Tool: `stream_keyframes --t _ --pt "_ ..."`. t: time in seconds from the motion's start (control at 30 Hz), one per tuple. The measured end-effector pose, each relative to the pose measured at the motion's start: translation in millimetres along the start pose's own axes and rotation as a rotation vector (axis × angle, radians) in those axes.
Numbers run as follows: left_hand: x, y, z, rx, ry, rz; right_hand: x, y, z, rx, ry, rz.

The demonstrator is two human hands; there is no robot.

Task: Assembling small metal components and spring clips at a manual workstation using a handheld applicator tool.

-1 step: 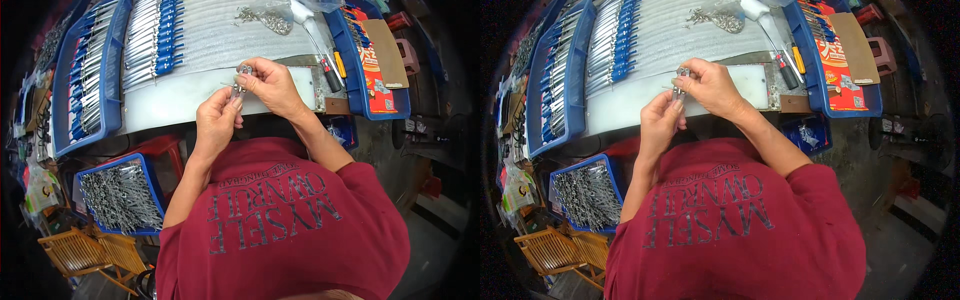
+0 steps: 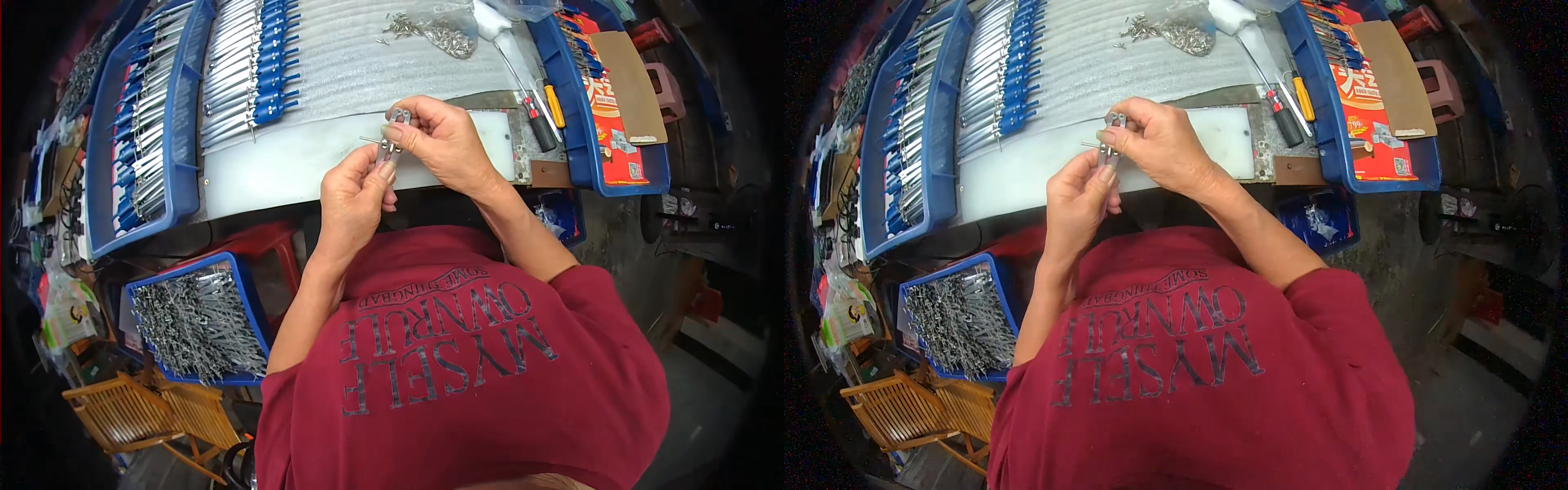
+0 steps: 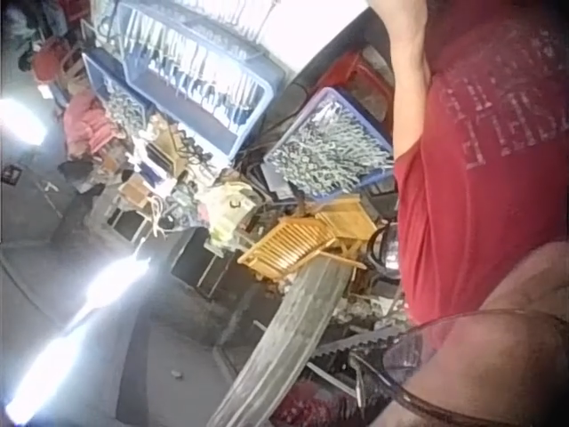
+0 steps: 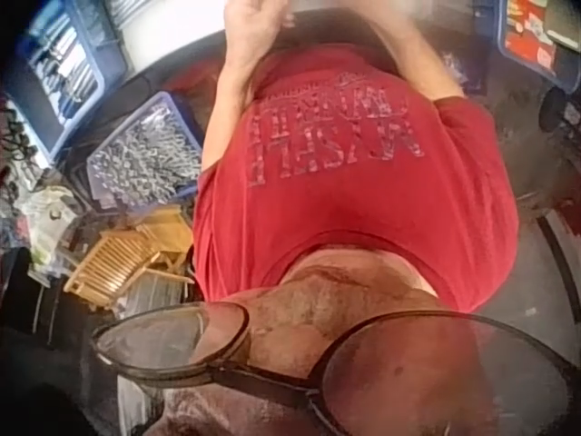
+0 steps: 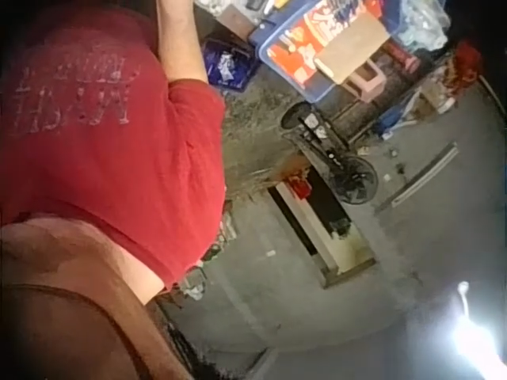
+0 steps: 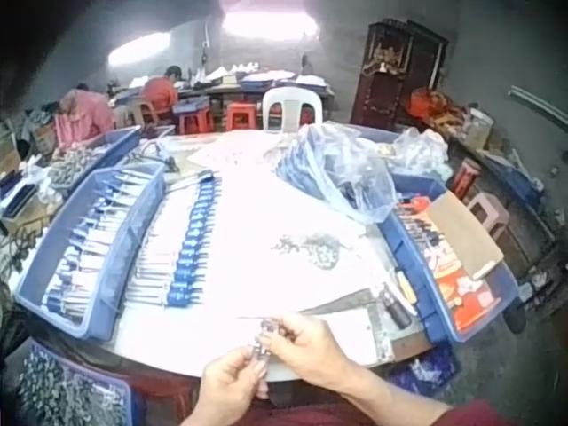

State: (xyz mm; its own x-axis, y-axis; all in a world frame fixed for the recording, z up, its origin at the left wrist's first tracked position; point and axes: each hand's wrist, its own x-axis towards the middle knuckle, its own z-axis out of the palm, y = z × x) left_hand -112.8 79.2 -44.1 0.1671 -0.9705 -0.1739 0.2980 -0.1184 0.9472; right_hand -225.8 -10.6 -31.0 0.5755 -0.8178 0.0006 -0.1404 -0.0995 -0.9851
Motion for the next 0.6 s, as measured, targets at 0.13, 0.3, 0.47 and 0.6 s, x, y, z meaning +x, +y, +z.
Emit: stream_keyframes --t 0.13,0.3,0.47,0.6 --pt "1 2 -1 0.025 -0.028 -0.008 0 -2 -2 -0.009 -0.027 0.016" --pt "0 5 -4 0.012 -0.015 0.020 0 -8 -7 -0.006 -0.082 -0.078" --pt "-2 3 -4 0.277 0.055 0.115 -1 -10 -9 -0.019 -0.089 -0.061" --pt "0 3 -3 0.743 0.148 0.488 -1 -8 -7 0.028 0.006 -0.062"
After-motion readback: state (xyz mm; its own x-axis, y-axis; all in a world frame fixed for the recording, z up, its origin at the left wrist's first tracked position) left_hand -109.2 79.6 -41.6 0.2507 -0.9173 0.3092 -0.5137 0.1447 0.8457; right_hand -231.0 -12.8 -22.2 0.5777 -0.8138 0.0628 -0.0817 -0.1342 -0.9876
